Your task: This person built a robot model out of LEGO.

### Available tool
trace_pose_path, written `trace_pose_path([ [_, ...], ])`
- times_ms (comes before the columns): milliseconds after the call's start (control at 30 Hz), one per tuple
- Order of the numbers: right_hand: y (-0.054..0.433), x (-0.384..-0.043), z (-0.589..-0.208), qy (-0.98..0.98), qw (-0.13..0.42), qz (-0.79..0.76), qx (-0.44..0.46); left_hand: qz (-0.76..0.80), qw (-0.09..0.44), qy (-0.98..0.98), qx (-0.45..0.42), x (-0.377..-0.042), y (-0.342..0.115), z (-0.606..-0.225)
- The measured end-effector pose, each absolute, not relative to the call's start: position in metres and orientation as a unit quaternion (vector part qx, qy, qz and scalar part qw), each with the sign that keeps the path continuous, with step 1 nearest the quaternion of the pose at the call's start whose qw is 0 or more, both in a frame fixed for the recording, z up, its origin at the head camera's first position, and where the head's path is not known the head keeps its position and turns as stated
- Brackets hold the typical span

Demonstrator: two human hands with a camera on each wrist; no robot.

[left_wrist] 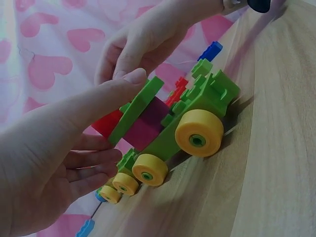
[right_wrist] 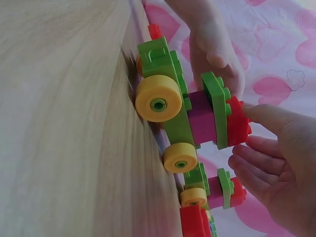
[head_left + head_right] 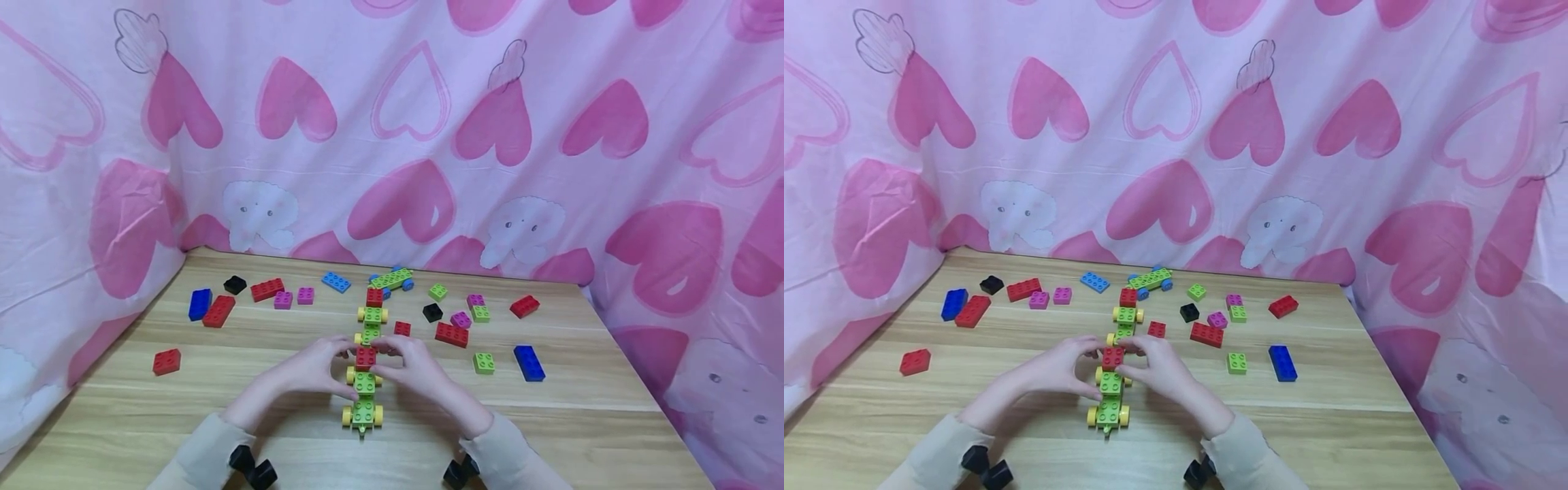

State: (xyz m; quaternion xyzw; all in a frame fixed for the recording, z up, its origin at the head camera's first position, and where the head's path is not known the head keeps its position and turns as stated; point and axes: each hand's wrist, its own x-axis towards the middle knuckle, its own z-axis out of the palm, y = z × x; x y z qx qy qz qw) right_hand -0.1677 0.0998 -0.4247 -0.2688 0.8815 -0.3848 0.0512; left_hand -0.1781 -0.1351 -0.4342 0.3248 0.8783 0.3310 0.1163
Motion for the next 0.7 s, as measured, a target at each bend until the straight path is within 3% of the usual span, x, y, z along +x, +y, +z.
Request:
trace_pose_path([
  [700, 0.1011, -0.1677, -0.4316, 0.881, 0.036, -0.384, -0.274, 0.355, 0.092, 0.873, 0.321, -0.1706, -0.1278, -0.4342],
])
